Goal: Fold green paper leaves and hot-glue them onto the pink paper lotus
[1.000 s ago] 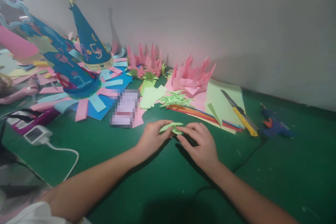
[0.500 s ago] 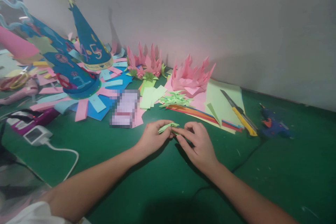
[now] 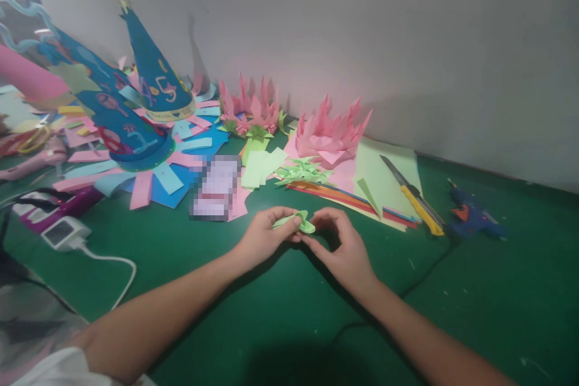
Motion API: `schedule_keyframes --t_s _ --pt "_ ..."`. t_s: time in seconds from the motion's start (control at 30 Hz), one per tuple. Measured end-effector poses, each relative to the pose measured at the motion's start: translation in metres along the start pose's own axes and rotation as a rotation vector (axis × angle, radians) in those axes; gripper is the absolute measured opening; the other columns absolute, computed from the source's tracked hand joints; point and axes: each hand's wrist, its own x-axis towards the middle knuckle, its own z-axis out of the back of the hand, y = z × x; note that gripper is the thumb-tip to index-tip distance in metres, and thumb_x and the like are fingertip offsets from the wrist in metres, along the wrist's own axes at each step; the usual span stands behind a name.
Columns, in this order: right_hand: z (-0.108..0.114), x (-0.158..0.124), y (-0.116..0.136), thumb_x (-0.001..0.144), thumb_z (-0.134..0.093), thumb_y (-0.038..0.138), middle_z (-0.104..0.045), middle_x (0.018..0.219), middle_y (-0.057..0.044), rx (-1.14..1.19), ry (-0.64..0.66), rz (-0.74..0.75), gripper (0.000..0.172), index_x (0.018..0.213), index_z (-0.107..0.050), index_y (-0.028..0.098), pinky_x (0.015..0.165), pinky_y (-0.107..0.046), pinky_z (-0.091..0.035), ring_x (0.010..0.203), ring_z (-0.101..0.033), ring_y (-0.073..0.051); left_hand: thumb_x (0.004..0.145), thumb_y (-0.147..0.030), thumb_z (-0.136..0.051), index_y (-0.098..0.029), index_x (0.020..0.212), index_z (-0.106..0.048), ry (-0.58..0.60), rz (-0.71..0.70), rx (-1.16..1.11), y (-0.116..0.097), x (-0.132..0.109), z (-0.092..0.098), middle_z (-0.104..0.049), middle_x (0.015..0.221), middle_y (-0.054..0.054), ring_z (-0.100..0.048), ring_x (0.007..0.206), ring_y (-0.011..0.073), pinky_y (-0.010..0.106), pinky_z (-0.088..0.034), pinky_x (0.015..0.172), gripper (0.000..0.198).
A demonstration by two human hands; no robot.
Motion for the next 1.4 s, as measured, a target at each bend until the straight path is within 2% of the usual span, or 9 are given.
schedule_keyframes --t_s 0.13,0.3,0.4,0.6,0.73,0.93,1.23,1.4 --pt "0.000 -0.001 0.000 0.078 -0.060 0.024 -0.060 0.084 -0.002 0.026 0.069 -0.055 0.013 0.090 -0.054 0.022 0.067 -0.026 -0.048 0.073 -0.057 -0.014 0.072 -0.028 -0.062 -0.012 0.087 -0.061 0.001 -0.025 0.152 0.001 -0.002 -0.001 -0.063 0.070 0.001 -0.057 0.057 0.0078 0.020 -0.047 0.059 0.022" --pt "0.001 -0.001 0.005 0.077 -0.059 0.018 -0.060 0.081 -0.001 -0.010 0.096 0.002 0.007 0.082 -0.058 0.022 0.065 -0.025 -0.046 0.071 -0.056 -0.014 0.068 -0.018 -0.060 -0.014 0.079 -0.060 -0.008 -0.105 0.277 0.003 -0.003 0.001 -0.060 0.068 -0.001 -0.054 0.060 0.0084 0.019 -0.042 0.058 0.011" --pt "0.002 0.000 0.006 0.077 -0.059 0.018 -0.060 0.082 -0.002 -0.023 0.086 0.030 0.005 0.081 -0.059 0.022 0.064 -0.025 -0.046 0.072 -0.056 -0.014 0.069 -0.020 -0.061 -0.014 0.078 -0.058 0.001 -0.101 0.214 0.001 -0.005 -0.001 -0.059 0.066 -0.001 -0.053 0.060 0.0083 0.020 -0.043 0.061 0.011" --pt "0.004 0.001 0.006 0.079 -0.059 0.022 -0.061 0.080 -0.002 -0.024 0.005 0.056 0.002 0.079 -0.061 0.022 0.065 -0.026 -0.046 0.070 -0.057 -0.014 0.070 -0.028 -0.065 -0.011 0.080 -0.058 -0.008 0.022 -0.076 -0.001 -0.010 -0.010 -0.059 0.068 0.000 -0.053 0.062 0.0076 0.022 -0.044 0.067 0.020" --pt "0.005 0.001 0.005 0.079 -0.060 0.025 -0.062 0.081 -0.003 0.008 -0.025 0.059 0.004 0.080 -0.062 0.022 0.065 -0.028 -0.047 0.070 -0.058 -0.015 0.068 -0.030 -0.069 -0.013 0.081 -0.059 0.012 0.000 -0.182 -0.001 -0.012 -0.011 -0.059 0.072 -0.001 -0.054 0.066 0.0079 0.022 -0.043 0.069 0.023" --pt "0.005 0.001 0.004 0.078 -0.061 0.025 -0.061 0.076 -0.003 0.034 -0.016 0.100 0.004 0.078 -0.062 0.022 0.064 -0.030 -0.047 0.070 -0.058 -0.016 0.066 -0.030 -0.070 -0.015 0.079 -0.059 0.042 -0.030 -0.101 -0.007 -0.013 -0.009 -0.056 0.067 -0.003 -0.048 0.058 0.0069 0.021 -0.039 0.060 0.023" --pt "0.005 0.002 0.007 0.078 -0.062 0.019 -0.056 0.068 -0.001 0.203 -0.002 0.139 0.012 0.067 -0.057 0.020 0.062 -0.028 -0.046 0.068 -0.055 -0.015 0.067 -0.033 -0.070 -0.014 0.079 -0.057 0.174 -0.078 -0.137 -0.007 -0.015 -0.007 -0.057 0.080 0.001 -0.048 0.063 0.0072 0.021 -0.039 0.061 0.026" --pt "0.007 0.001 0.009 0.081 -0.057 0.023 -0.056 0.070 -0.003 0.221 0.043 0.122 0.015 0.066 -0.057 0.020 0.062 -0.029 -0.046 0.069 -0.055 -0.016 0.069 -0.033 -0.068 -0.014 0.080 -0.057 0.208 -0.085 -0.123 -0.006 -0.016 -0.004 -0.054 0.073 0.000 -0.046 0.061 0.0072 0.021 -0.037 0.059 0.025"
